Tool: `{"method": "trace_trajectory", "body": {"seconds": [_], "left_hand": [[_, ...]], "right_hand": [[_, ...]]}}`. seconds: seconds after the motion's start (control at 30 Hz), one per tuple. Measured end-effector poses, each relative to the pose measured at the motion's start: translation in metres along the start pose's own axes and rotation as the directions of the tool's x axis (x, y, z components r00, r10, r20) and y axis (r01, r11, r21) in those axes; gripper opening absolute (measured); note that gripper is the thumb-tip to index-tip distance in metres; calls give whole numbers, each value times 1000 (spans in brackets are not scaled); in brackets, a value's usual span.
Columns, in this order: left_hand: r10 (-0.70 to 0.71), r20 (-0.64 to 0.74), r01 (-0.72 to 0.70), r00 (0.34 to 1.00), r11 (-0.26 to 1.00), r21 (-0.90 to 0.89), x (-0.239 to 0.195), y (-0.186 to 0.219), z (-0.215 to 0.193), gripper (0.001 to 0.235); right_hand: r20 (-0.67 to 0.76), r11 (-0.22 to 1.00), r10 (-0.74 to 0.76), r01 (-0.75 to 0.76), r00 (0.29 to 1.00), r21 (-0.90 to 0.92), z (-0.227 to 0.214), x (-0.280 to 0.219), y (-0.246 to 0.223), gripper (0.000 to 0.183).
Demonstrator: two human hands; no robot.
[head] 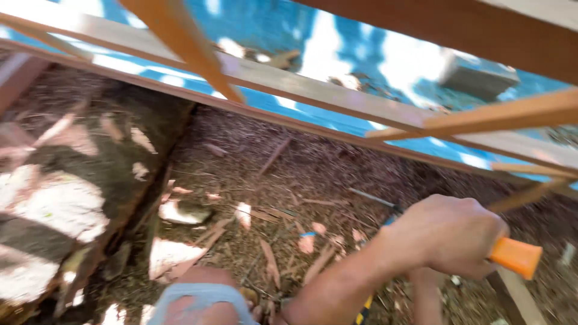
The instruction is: Using a chisel and hammer to shape and carve wooden components of a boat frame
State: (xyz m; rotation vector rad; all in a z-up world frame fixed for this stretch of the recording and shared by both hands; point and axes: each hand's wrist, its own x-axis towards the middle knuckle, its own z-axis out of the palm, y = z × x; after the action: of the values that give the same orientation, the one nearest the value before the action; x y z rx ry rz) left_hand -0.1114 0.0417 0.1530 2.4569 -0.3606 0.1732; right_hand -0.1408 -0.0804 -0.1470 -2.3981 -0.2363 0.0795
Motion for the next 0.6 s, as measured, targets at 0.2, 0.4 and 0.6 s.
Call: {"method": "trace_trajectory", "body": {"seconds": [0.2,0.4,0.6], "left_hand": [[-283,-210,239,936,948,-212,-41,-20,-35,42],[-491,-264,384,830,848,-366,-69,-55,-45,43],[-701,-456,197,549,638,-744,-62,-79,-5,32]], "right_hand": [[-34,971,-205,207,978,119,-41,-25,-206,40],[-107,918,-345,359,933,167,-65,68,-221,29],[600,862,-250,-108,760,496,-59,316,49,61]]}}
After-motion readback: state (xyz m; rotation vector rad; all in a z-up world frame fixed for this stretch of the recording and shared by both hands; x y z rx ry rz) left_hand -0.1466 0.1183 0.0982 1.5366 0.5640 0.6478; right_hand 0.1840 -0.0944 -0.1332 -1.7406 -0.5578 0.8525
